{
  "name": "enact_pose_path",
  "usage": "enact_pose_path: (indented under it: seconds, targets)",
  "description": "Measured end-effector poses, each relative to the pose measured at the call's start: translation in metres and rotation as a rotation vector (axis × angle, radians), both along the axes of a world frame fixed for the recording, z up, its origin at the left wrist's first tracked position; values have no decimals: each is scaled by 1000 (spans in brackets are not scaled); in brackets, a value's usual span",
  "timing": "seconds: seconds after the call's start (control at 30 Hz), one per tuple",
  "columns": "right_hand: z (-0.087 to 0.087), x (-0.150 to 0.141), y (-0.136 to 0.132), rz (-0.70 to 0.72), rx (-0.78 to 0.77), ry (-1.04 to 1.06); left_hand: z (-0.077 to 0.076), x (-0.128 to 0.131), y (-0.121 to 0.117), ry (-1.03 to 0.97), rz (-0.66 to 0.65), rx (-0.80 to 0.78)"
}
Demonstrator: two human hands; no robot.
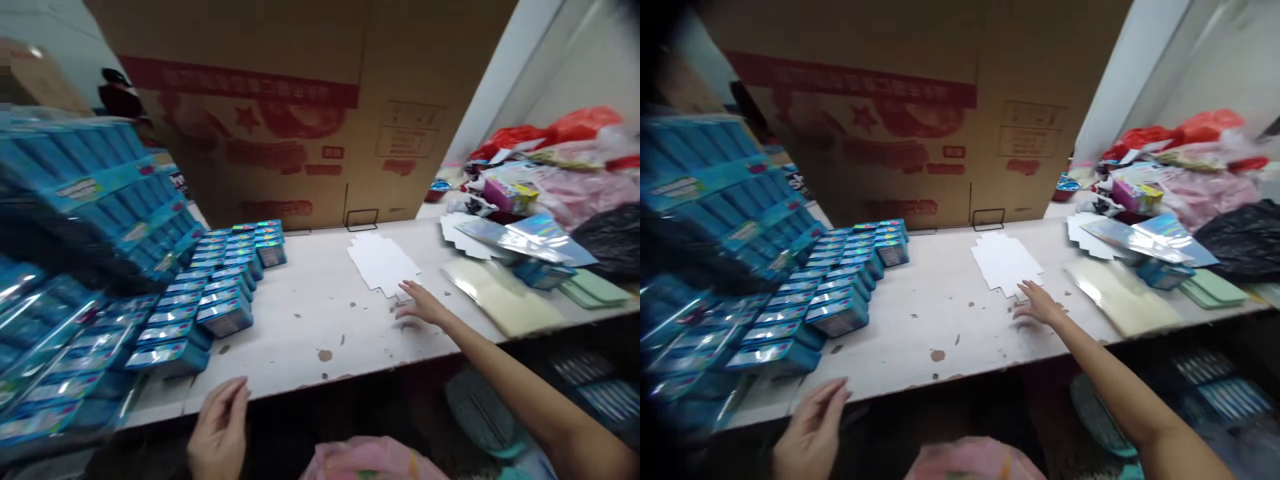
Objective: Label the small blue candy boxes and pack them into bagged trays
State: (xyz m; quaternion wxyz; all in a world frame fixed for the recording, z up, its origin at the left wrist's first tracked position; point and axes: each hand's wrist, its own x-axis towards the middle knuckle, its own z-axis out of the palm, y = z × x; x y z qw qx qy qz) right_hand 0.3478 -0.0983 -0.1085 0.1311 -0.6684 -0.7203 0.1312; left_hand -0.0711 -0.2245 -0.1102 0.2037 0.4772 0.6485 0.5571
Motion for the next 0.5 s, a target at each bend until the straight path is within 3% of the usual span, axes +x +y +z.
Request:
enact_pose_path:
  seconds: [0.13,0.23,0.37,0.5]
  targets:
    - [-17,25,11,48,-22,-66,3,78,11,-49,-427,-69]
    - [-29,28,29,39,-21,-124,6,110,12,-26,-648,-75]
    - [-35,40,51,81,-64,-213,2,124,7,38,-662,-130]
    - [-25,51,60,207,-97,-265,-10,122,-1,61,-601,-263]
